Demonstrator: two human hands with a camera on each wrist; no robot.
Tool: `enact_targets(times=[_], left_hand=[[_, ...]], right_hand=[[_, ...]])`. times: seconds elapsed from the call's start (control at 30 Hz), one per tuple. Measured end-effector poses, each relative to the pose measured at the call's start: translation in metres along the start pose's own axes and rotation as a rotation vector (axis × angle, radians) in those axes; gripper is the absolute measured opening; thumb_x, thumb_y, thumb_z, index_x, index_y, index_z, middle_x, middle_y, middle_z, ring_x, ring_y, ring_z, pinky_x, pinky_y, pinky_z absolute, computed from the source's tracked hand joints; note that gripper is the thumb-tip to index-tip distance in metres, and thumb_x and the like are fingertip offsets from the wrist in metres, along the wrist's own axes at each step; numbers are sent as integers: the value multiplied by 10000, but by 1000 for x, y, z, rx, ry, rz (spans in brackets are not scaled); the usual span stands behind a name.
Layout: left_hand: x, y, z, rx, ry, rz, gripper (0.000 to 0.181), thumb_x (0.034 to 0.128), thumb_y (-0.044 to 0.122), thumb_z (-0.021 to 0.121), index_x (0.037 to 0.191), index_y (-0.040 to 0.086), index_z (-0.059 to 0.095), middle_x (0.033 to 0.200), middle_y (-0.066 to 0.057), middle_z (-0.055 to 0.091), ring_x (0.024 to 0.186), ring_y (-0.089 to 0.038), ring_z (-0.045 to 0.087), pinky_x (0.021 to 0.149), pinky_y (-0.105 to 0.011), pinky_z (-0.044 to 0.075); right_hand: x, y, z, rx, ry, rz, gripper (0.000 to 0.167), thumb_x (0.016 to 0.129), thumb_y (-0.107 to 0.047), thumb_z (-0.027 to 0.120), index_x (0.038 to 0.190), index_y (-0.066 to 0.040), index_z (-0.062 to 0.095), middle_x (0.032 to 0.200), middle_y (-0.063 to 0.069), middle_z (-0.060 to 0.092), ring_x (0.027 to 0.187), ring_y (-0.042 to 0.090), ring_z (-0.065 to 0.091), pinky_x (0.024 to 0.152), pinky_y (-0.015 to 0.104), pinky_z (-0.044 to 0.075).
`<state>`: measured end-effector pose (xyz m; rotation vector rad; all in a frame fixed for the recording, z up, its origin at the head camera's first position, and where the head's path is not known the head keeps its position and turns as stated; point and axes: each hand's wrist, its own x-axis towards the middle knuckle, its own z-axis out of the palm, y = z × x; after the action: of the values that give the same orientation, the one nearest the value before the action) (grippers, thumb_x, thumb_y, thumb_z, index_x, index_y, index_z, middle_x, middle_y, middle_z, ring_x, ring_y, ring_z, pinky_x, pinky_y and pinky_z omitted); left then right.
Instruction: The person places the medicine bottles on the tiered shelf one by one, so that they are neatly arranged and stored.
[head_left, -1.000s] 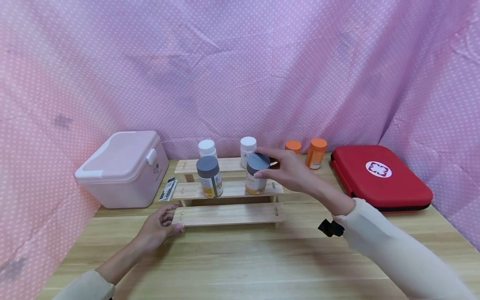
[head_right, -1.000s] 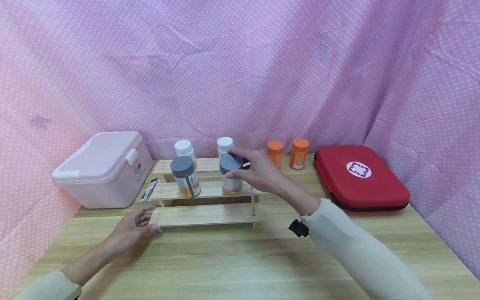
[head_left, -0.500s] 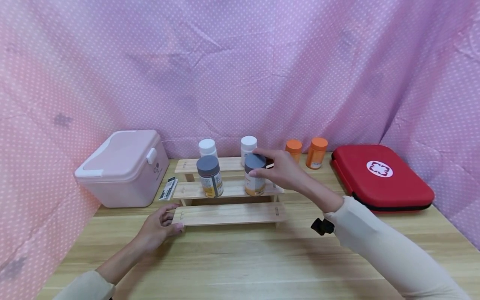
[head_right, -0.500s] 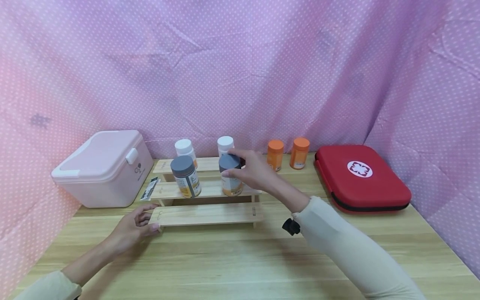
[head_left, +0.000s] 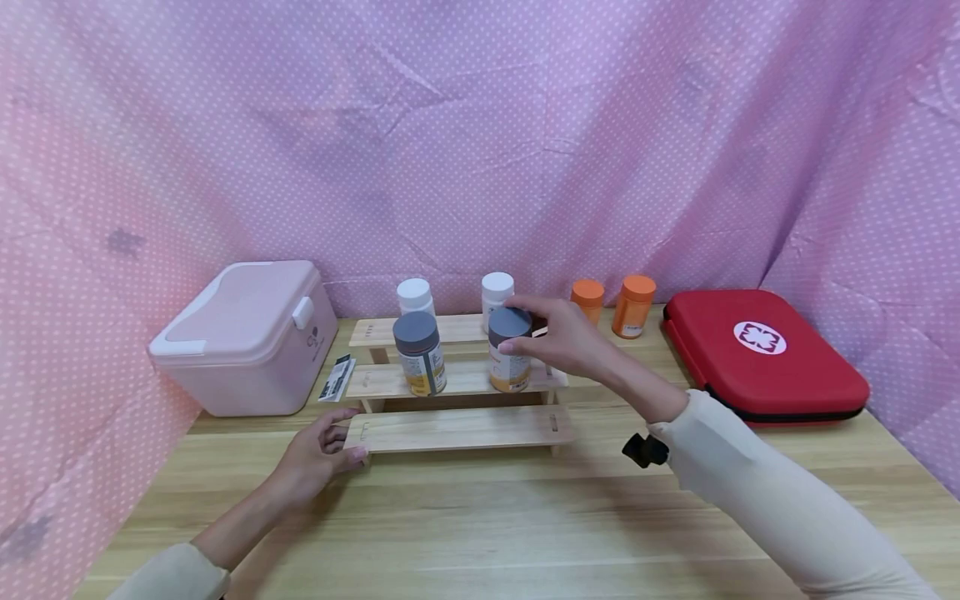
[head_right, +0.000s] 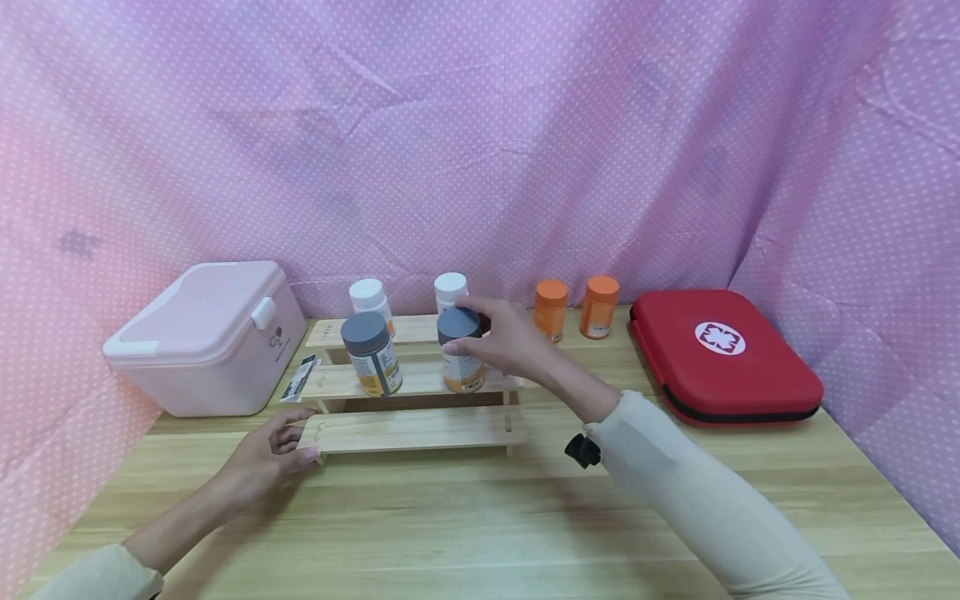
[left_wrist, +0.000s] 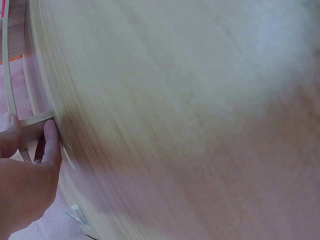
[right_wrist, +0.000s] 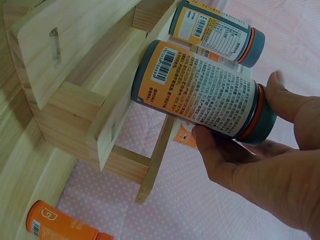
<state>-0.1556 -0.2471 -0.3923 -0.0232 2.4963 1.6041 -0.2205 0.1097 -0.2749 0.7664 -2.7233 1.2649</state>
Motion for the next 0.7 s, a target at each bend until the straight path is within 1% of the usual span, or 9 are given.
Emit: enact_targets(times=[0.07,0.17,0.27,0.33,0.4,0.47,0.53,0.6,0.7], left_hand=[[0,0,0,-1,-1,-1,650,849,63,718,1405,22,385,1224,-233,597,1058,-281,626,826,-245,528],[0,1,-1,5,-3,1,638,855,57,711,1403,24,387,1225,-228,598,1062,-281,625,829,-245,525],[-1,1,-1,7,-4,1,635,857,51,707,1404,25,387,1223,-227,598,1060,-279,624,827,-246,525],[-1,1,-1,4,-3,-1,643,853,52,711,1406,21,383,1222,-227,597,1057,-277,625,823,-247,527],[-1,1,-1,4,-2,-5,653,849,57,716,1408,18,380,1221,-227,597,1055,-275,626,820,-247,528],[-1,1,-1,7,-3,-7,658,847,61,718,1409,16,378,1223,-227,597,1057,-276,625,821,-246,528],[-1,2,0,14,-1,-7,656,849,61,717,1409,15,378,1222,-226,598,1061,-278,623,823,-244,525],[-1,2,0,24,1,-5,651,852,60,714,1409,16,380,1221,-223,601,1065,-278,622,825,-240,522],[-1,2,0,29,2,-8,651,855,52,710,1413,14,376,1215,-225,604,1059,-277,624,822,-240,522]], right_hand=[[-1,1,-1,2,-1,-6,611,814,-226,789,1346,-57,541,1130,128,657,1018,268,634,830,391,536],[-2,1,-5,14,-1,6,643,807,-233,794,1366,-63,526,1158,121,654,1052,255,622,854,381,536],[-6,1,-12,40,10,3,626,806,-211,795,1353,-51,537,1190,121,647,1088,255,609,881,386,535],[-11,3,-18,33,28,-10,597,804,-191,797,1331,-45,557,1211,125,637,1108,269,598,901,401,527],[-17,5,-24,20,45,-14,565,802,-169,797,1309,-48,578,1230,132,626,1119,296,593,907,424,523],[-25,9,-30,-8,61,1,541,808,-165,791,1301,-64,590,1241,136,619,1124,308,589,907,433,522],[-32,14,-36,-26,73,28,524,816,-164,783,1300,-86,596,1232,127,620,1123,304,589,901,428,526],[-41,19,-40,-21,79,53,528,830,-173,770,1318,-100,581,1230,122,619,1121,287,588,897,426,526],[-52,26,-45,-25,96,66,528,845,-191,756,1329,-94,568,1224,110,620,1098,268,597,894,438,522]])
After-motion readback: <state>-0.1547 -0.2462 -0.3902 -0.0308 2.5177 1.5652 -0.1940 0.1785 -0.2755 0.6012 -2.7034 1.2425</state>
